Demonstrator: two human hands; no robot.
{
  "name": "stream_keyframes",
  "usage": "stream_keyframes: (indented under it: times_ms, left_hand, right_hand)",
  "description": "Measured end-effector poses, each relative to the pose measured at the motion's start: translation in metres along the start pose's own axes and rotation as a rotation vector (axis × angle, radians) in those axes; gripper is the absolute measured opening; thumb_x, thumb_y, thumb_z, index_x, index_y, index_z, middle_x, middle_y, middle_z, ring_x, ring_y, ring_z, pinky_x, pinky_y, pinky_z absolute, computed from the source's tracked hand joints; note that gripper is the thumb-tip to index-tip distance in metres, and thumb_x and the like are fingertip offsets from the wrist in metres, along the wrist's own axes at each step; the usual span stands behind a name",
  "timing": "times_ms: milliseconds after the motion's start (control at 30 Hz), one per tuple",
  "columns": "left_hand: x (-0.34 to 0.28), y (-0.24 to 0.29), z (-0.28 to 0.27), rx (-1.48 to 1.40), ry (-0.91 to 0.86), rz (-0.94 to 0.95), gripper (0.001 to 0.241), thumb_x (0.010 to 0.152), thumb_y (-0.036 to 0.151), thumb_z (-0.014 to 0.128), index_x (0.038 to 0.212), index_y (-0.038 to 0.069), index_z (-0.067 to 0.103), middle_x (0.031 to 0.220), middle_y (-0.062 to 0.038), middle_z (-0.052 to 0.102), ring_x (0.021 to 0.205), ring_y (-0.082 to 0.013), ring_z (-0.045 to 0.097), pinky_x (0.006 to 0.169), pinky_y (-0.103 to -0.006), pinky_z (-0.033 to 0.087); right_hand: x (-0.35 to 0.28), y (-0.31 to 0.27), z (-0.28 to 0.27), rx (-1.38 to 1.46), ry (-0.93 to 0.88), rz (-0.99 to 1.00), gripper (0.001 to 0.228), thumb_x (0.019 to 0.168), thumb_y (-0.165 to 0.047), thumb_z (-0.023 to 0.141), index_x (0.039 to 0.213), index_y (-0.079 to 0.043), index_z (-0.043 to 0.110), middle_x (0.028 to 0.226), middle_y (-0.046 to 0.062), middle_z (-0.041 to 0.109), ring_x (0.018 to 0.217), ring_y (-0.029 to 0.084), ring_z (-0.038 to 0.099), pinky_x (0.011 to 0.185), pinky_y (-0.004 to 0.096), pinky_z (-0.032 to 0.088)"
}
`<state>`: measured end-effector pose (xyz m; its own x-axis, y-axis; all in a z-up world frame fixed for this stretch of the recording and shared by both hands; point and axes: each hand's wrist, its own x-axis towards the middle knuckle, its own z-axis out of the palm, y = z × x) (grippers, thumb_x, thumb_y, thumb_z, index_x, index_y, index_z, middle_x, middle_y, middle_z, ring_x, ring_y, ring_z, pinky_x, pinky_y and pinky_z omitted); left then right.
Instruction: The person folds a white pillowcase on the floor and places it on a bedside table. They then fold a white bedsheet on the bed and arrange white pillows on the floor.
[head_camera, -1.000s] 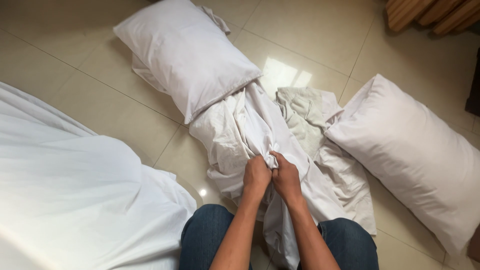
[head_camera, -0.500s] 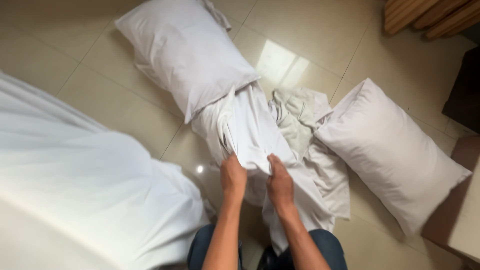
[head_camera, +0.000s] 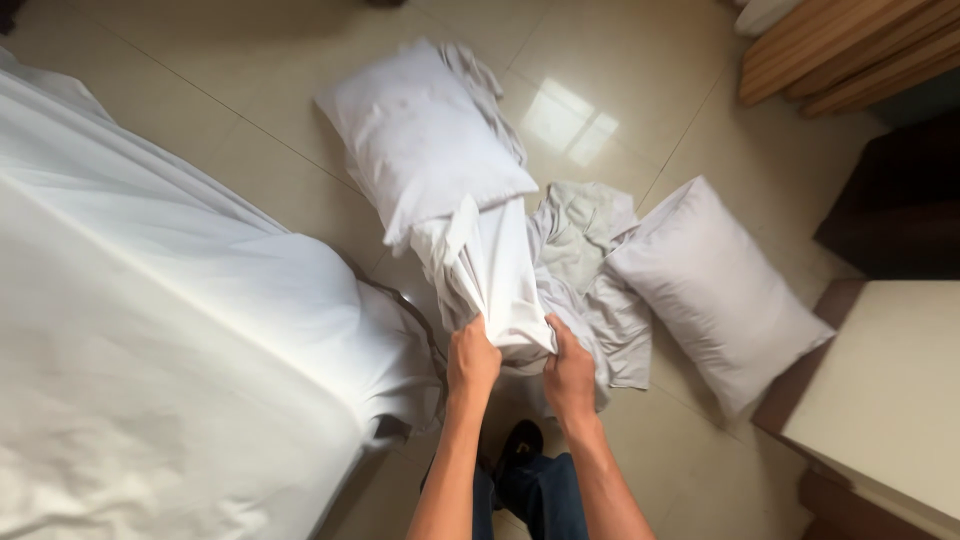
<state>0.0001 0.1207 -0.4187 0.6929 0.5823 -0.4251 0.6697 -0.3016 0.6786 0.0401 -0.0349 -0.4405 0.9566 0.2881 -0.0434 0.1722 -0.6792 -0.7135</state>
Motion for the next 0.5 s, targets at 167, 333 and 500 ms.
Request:
stream_keyframes:
  times_ms: [167,333,500]
  left_hand:
    - [-0.073,0.068,-0.072,-0.062,-0.022,0.062,0.031,0.084,-0.006,0.054,0.111,0.0,0.069,0.096,-0.032,0.069,0.097,-0.0487,0.067,0.081,-0.055,0.055]
    - [-0.132,0.127,-0.123,-0.143,0.001,0.164,0.026,0.089,-0.003,0.051,0.106,0.0,0.07,0.096,-0.032,0.069,0.097,-0.0495,0.066,0.082,-0.0562,0.053]
    - [-0.173,0.172,-0.156,-0.2,-0.007,0.213,0.038,0.086,-0.001,0.055,0.112,0.009,0.08,0.096,-0.027,0.072,0.094,-0.0429,0.072,0.082,-0.0496,0.058]
  right_hand:
    - [-0.018,-0.099,-0.094,-0.006,-0.031,0.089,0.061,0.081,0.011,0.048,0.134,-0.013,0.065,0.111,0.022,0.074,0.099,0.04,0.071,0.084,0.047,0.054]
    - [-0.031,-0.185,-0.177,0.082,-0.009,0.128,0.062,0.082,0.011,0.045,0.134,-0.016,0.065,0.11,0.02,0.075,0.094,0.036,0.074,0.086,0.044,0.056]
    - [-0.039,-0.233,-0.243,0.045,0.088,0.041,0.055,0.084,0.008,0.052,0.131,-0.016,0.068,0.107,0.023,0.073,0.098,0.039,0.073,0.086,0.045,0.056]
